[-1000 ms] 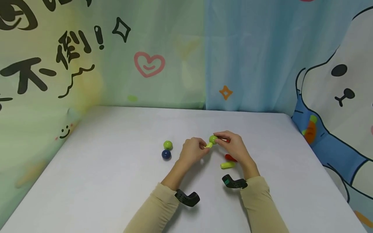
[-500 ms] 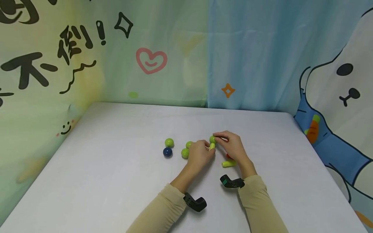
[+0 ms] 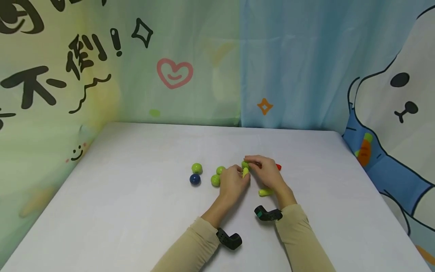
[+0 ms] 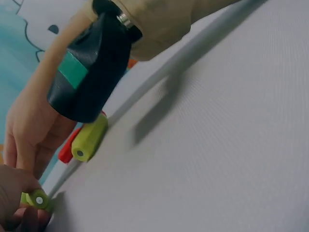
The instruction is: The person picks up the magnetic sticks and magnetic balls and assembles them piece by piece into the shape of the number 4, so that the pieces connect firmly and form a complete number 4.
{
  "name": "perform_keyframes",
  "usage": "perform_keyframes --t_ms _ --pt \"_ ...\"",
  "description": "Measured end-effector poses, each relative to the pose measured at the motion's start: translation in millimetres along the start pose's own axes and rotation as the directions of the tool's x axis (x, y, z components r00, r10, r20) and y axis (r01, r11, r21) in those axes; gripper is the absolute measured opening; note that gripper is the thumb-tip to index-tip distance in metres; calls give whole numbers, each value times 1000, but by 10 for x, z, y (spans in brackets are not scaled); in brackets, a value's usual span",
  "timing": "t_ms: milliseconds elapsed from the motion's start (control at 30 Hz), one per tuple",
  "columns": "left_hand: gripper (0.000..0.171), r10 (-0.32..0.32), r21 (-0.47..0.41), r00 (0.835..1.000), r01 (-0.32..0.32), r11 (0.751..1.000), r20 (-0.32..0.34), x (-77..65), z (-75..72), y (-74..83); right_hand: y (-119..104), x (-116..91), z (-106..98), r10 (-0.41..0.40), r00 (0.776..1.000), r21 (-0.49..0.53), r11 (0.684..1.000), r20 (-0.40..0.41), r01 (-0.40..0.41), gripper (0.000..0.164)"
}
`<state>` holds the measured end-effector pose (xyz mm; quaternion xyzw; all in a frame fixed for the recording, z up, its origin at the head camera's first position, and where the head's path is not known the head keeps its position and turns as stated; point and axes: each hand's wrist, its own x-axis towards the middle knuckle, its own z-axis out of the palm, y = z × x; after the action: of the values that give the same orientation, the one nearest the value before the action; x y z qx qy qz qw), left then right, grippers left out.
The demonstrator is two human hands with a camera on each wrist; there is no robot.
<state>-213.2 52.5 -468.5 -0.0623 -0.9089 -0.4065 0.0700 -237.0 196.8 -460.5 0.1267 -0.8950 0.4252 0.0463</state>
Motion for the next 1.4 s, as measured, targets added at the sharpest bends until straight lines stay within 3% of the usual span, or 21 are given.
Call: perform_keyframes --t_ms 367,567,733,867,1000,1200,1400 --pt "24 43 90 995 -35 995 -91 12 82 -6 -43 -14 -40 57 998 -69 996 -23 -59 30" --pt "29 79 124 997 -77 989 -10 43 51 9 -34 -11 -37 104 994 -67 992 -41 -107 32" --pt "30 105 173 989 -122 977 104 117 -131 48 -20 -2 -11 110 994 -49 993 -27 -111 36" --pt "23 186 222 971 -217 951 152 250 -325 40 -12 4 32 129 992 -56 990 -16 -130 37" --pt "24 216 218 953 -262 940 213 380 -420 -48 7 8 95 165 986 -65 984 0 -164 39" --pt "27 257 174 915 -321 931 311 520 -401 -141 19 9 131 188 982 -47 981 -24 -189 44" --pt "27 333 137 858 -412 901 392 665 -348 -124 1 3 65 153 987 -13 988 -41 -154 46"
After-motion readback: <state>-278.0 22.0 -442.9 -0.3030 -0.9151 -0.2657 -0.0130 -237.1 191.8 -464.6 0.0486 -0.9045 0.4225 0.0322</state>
